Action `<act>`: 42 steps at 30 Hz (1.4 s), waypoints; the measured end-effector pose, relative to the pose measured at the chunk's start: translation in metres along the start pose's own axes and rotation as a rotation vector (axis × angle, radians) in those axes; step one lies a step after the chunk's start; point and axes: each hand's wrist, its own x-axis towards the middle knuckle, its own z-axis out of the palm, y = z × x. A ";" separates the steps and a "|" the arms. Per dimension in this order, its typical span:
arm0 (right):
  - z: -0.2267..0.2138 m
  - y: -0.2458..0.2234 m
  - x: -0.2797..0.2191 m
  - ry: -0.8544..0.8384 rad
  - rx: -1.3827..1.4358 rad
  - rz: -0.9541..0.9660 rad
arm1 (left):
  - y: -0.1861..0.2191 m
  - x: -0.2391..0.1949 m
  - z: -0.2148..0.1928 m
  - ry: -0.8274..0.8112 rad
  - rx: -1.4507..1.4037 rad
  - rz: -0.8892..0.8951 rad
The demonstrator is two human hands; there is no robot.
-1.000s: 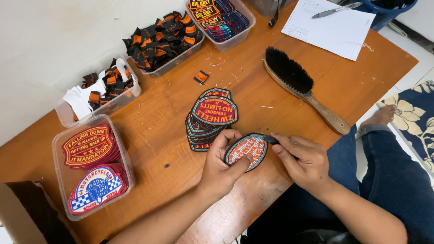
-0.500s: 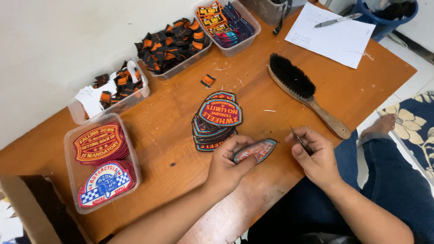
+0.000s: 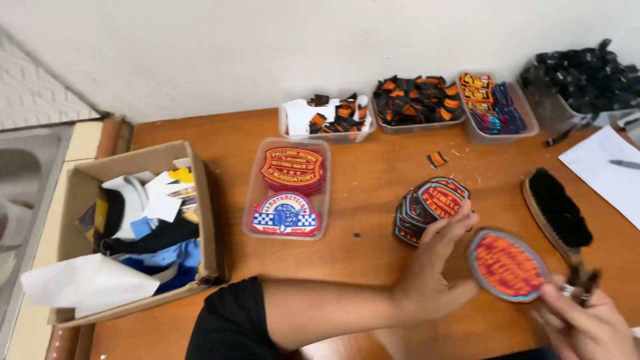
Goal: The person trims the edges of a fabric patch using a small knife. They hold the patch in their left hand and carefully cut along the perimeter. After trimming, they use a brush to clean the patch and place it into a plastic container.
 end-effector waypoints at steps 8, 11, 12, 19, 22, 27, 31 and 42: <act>0.127 -0.076 0.050 -0.008 -0.281 -0.182 | -0.021 -0.014 0.009 -0.516 0.226 -0.312; 0.174 -0.088 0.061 -0.072 -0.368 -0.135 | -0.016 -0.014 0.006 -0.789 0.474 -0.091; 0.190 -0.090 0.064 -0.130 -0.399 -0.113 | -0.015 -0.016 0.005 -0.865 0.524 0.010; 0.287 -0.064 0.106 -0.326 -0.490 0.044 | -0.027 -0.015 0.011 -0.945 0.522 0.100; 0.340 -0.055 0.115 -0.402 -0.521 -0.020 | -0.041 -0.017 0.021 -0.629 0.113 0.104; 0.406 -0.041 0.120 -0.372 -0.839 -0.125 | 0.039 0.011 -0.015 -0.718 0.093 -0.549; 0.409 -0.036 0.123 -0.376 -1.061 -0.185 | 0.009 -0.002 -0.005 -0.736 0.047 -0.452; 0.412 -0.049 0.111 -0.580 -1.323 -0.435 | -0.018 -0.012 0.009 -0.699 0.096 -0.162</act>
